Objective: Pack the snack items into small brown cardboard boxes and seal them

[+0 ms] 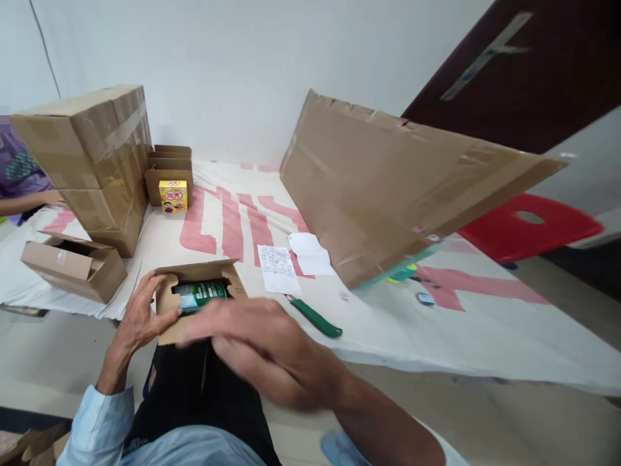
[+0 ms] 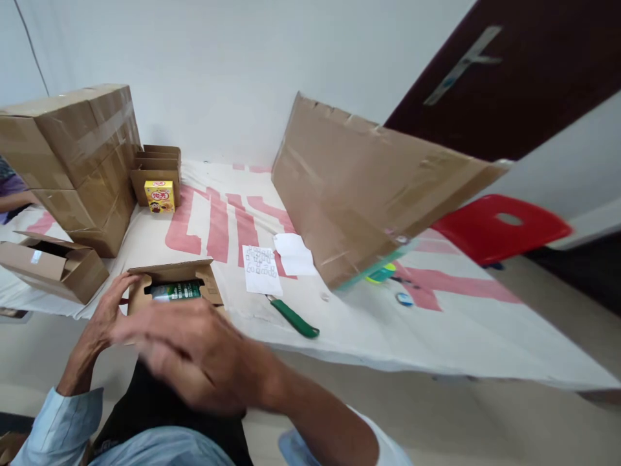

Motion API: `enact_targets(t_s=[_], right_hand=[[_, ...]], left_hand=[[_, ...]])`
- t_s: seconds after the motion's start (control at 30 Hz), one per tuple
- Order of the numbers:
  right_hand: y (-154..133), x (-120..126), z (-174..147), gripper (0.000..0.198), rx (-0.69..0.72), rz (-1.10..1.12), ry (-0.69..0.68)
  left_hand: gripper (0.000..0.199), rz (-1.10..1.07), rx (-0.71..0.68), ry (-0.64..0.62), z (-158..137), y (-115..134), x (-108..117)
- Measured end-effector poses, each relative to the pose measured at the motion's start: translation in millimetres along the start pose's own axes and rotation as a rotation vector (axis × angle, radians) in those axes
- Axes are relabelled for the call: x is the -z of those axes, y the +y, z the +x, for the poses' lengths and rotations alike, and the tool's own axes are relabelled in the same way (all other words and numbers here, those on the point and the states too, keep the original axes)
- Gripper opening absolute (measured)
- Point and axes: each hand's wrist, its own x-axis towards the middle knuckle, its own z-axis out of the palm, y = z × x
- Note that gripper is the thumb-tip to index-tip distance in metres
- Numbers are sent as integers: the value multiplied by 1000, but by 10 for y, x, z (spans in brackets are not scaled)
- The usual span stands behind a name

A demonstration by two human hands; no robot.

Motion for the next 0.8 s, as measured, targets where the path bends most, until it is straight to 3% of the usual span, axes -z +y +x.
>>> enact_targets(t_s=[0.07,0.2,0.37,0.5,0.63,0.73,0.8], right_hand=[[288,-103,186,27,-135,-199,-71],[762,-231,304,14,-396,-607,-402],[890,-218,328,14,-487,-859,-509],[930,-285,403,14,-466,-938,-556],[962,-432,418,17,-321,-1001,-567],[953,-472,434,21,-220,-1008,-572],[949,-445,472,27,-236,-971,-615]], left_hand=[[64,-21,14,-3,-39,25,-9],[68,-80,46,0,-122,33,-29],[67,-219,63,50,-211,-19,-114],[71,-385,120,168,-274,-91,-192],[76,-451,190,242,-345,-160,-222],[79,-480,214,232,-395,-212,-216],[82,-554,217,165,-419,-277,-205]])
